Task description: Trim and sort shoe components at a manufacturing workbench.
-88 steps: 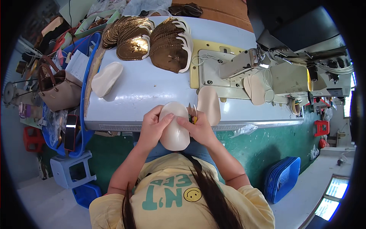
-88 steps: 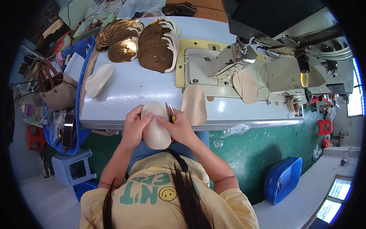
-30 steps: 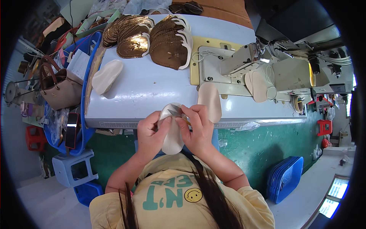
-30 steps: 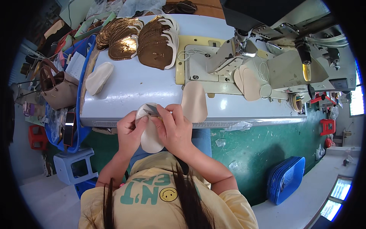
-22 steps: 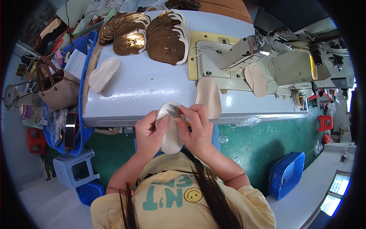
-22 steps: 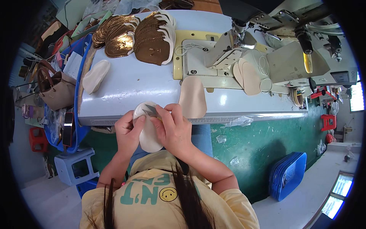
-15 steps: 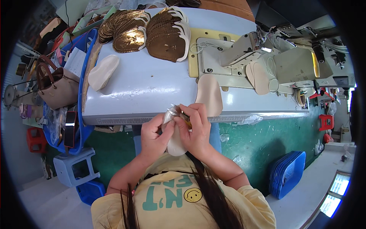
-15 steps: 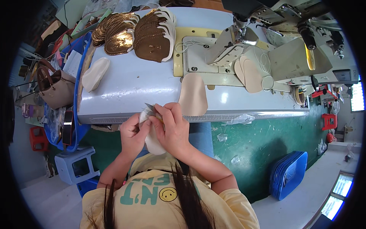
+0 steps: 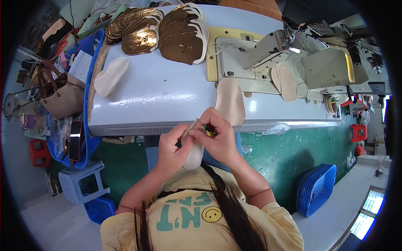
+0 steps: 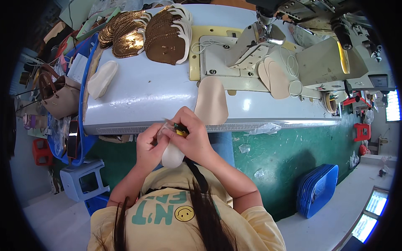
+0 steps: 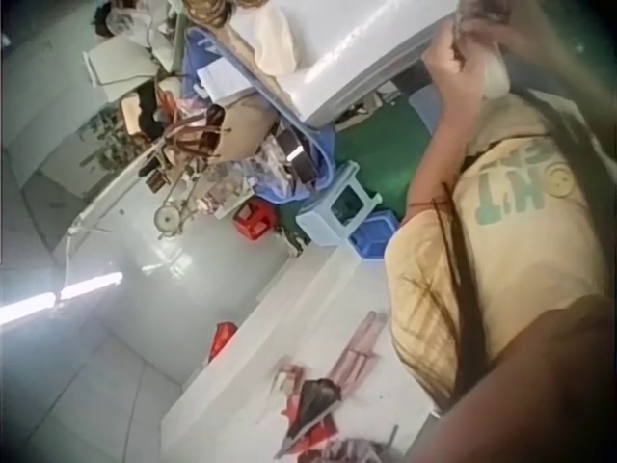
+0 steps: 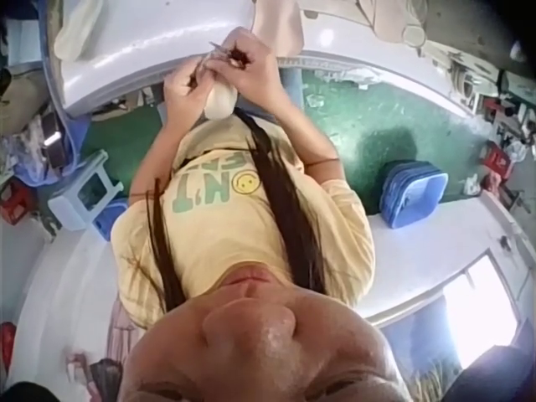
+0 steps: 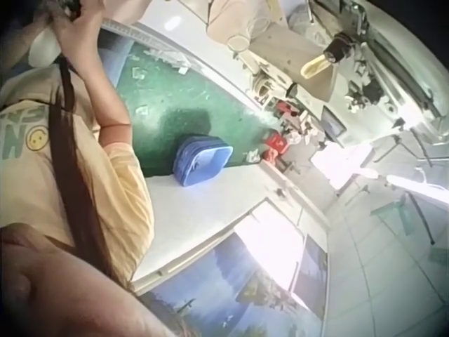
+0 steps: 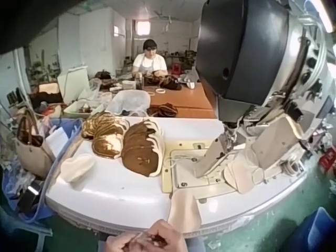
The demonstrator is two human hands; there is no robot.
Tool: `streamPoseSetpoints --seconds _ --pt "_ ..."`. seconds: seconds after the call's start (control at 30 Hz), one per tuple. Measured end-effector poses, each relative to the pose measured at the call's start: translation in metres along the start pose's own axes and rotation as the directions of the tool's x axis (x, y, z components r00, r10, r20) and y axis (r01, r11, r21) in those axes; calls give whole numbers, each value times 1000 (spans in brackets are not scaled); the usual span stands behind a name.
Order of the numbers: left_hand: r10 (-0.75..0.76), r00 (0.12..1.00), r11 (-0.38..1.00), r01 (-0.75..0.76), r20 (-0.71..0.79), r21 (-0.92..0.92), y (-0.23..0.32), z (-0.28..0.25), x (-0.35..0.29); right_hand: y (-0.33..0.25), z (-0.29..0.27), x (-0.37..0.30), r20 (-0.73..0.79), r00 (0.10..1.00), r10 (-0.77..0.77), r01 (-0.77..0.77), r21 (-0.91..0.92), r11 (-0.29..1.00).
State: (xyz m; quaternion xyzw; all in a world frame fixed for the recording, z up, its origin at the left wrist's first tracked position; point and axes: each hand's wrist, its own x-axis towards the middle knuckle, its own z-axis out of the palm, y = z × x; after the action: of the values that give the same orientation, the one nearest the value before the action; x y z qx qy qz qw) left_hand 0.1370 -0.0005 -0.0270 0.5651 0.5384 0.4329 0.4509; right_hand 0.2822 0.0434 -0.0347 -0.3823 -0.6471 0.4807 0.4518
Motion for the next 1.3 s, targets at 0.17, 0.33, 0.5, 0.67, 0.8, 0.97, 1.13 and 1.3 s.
streamPoseSetpoints --seconds 0.17,0.33,0.5,0.67,0.8,0.97,1.13,1.3 --pt "-254 918 613 396 304 -684 -10 -23 9 -1 1 -5 114 878 -465 471 -384 794" --pt "-261 838 633 523 479 -571 -21 -28 22 5 0 -1 154 806 -572 581 -395 712" --pt "-318 850 697 510 421 -504 -20 -19 25 20 4 -4 111 766 -633 629 -328 705" --pt "-233 972 961 234 27 -146 -53 -54 60 -1 6 -24 343 768 -541 610 -134 781" --pt "-253 965 967 251 -68 -34 -50 -83 94 -4 5 -43 421 782 -459 514 -20 857" --pt "-138 970 974 169 -198 153 -62 -114 116 -11 5 -57 665 739 -108 74 79 994" --pt "347 886 786 -97 -306 611 -51 -141 126 8 8 -54 485 874 27 130 -287 949" --pt "384 911 458 -45 -152 888 -49 -189 120 13 10 -47 374 927 20 90 -273 958"
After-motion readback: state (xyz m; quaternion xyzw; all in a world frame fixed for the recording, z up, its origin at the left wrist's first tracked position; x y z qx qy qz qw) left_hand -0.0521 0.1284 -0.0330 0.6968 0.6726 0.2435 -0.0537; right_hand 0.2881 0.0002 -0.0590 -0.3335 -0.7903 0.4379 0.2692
